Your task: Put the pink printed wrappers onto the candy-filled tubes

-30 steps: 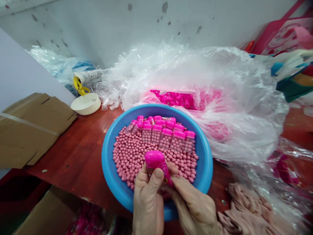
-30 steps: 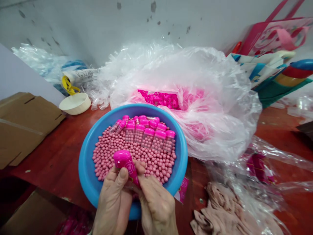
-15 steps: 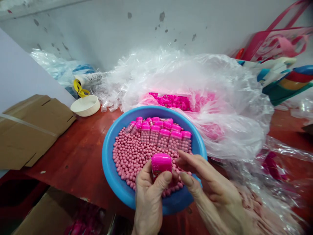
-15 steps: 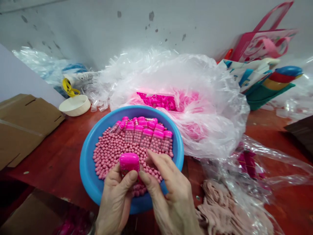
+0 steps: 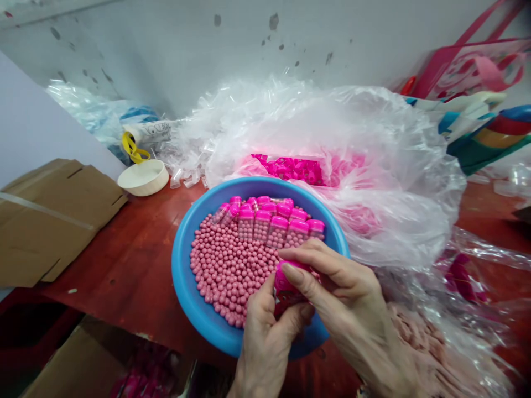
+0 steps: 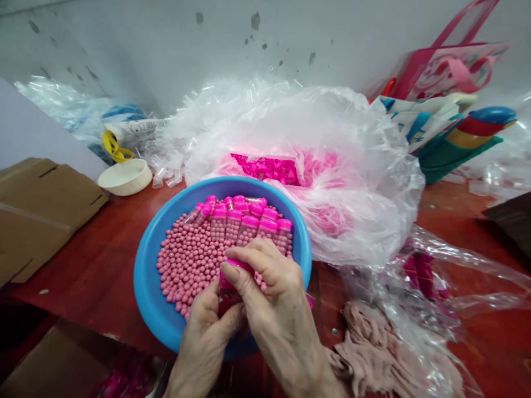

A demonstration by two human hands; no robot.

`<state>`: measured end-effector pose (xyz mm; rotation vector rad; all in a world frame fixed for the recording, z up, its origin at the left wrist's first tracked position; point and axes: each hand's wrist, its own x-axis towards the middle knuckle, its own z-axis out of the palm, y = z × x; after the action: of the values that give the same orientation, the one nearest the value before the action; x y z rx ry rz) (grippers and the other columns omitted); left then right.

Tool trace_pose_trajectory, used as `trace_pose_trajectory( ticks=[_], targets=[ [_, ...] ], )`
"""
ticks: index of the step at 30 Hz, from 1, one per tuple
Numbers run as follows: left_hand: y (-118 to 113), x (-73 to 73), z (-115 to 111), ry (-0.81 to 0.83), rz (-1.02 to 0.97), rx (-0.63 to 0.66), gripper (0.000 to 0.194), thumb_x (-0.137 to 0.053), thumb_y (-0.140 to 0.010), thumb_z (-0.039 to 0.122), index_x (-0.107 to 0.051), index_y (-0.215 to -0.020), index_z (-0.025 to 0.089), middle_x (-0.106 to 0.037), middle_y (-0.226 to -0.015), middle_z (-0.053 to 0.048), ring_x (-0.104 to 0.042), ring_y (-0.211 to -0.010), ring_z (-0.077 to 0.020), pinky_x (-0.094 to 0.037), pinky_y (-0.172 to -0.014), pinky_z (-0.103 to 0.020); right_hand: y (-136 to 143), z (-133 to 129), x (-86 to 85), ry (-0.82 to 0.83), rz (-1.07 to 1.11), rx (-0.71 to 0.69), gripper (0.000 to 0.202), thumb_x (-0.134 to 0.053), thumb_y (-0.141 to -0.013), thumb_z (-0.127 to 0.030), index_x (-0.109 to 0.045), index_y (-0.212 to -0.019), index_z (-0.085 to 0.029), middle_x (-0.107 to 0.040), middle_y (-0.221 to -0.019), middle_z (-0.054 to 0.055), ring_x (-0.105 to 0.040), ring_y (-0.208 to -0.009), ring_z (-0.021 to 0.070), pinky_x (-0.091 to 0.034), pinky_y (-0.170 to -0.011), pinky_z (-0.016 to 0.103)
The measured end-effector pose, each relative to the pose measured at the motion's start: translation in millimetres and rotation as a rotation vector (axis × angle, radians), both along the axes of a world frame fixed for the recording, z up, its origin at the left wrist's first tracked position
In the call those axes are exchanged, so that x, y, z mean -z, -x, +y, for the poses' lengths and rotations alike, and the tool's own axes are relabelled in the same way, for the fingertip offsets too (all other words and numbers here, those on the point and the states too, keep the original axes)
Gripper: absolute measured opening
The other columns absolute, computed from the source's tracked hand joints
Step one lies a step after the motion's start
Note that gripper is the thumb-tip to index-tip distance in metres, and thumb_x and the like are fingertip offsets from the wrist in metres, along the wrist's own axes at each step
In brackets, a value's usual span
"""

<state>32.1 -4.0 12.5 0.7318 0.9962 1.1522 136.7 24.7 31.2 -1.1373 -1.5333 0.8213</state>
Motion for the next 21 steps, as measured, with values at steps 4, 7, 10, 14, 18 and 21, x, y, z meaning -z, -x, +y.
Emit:
trace_pose_trajectory(
  ticks=[4, 7, 10, 14, 18, 21],
  targets=[
    [1.3, 0.3, 0.0, 0.030, 0.060, 0.024, 0.021, -0.067, -0.076, 0.015, -0.072, -0.096, 0.019, -0.049, -0.057, 0.005, -0.036, -0.049, -0.0062, -0.031, -0.044, -0.017, 4.2, 2.4, -1.5, 0.037, 0.055, -0.007, 0.013, -0.062, -0.081, -0.015, -0.073, -0.080, -0.021, -0.065, -0.074, 0.000, -0.060, -0.069, 0.0130, -0.050, -0.061, 0.023],
    [0.6, 2.6, -1.1, 0.064, 0.044, 0.048, 0.016, -0.067, -0.077, 0.018, -0.069, -0.092, 0.016, -0.045, -0.054, 0.006, -0.031, -0.044, -0.0046, -0.025, -0.040, -0.017, 4.4, 4.2, 0.2, 0.062, 0.115, 0.018, 0.012, -0.063, -0.080, -0.015, -0.073, -0.078, -0.021, -0.066, -0.073, -0.001, -0.061, -0.067, 0.0118, -0.050, -0.060, 0.021],
    [-0.4, 6.0, -1.6, 0.093, -0.021, 0.046, 0.013, -0.067, -0.077, 0.022, -0.064, -0.087, 0.015, -0.040, -0.051, 0.008, -0.026, -0.041, -0.0032, -0.020, -0.037, -0.016, 3.9, 5.9, 3.0, 0.094, 0.151, 0.017, 0.011, -0.065, -0.078, -0.015, -0.073, -0.076, -0.022, -0.067, -0.073, -0.002, -0.061, -0.067, 0.0112, -0.049, -0.060, 0.020],
    [-0.2, 11.0, 0.1, 0.128, -0.064, 0.052, 0.017, -0.070, -0.074, 0.026, -0.057, -0.080, 0.016, -0.038, -0.047, 0.011, -0.023, -0.038, -0.0020, -0.017, -0.036, -0.016, 4.8, 10.2, 4.5, 0.195, 0.185, -0.016, 0.008, -0.067, -0.077, -0.018, -0.073, -0.074, -0.021, -0.068, -0.074, -0.002, -0.061, -0.068, 0.0117, -0.048, -0.062, 0.022],
    [2.0, 13.4, -0.7, 0.176, -0.124, 0.079, 0.018, -0.069, -0.074, 0.025, -0.052, -0.075, 0.017, -0.045, -0.045, 0.010, -0.023, -0.034, -0.0006, -0.015, -0.034, -0.015, 1.3, 22.1, -2.9, 0.165, 0.186, 0.039, 0.008, -0.066, -0.079, -0.021, -0.073, -0.075, -0.022, -0.068, -0.071, -0.003, -0.060, -0.066, 0.0114, -0.046, -0.061, 0.023],
    [3.7, 11.4, -2.5, 0.220, -0.167, 0.085, 0.020, -0.067, -0.076, 0.023, -0.050, -0.068, 0.017, -0.048, -0.043, 0.008, -0.023, -0.033, 0.0001, -0.014, -0.034, -0.015, -4.5, 36.2, -13.8, 0.078, 0.159, 0.095, 0.007, -0.068, -0.079, -0.023, -0.074, -0.078, -0.024, -0.069, -0.073, -0.003, -0.059, -0.067, 0.0109, -0.046, -0.061, 0.023]
  ],
)
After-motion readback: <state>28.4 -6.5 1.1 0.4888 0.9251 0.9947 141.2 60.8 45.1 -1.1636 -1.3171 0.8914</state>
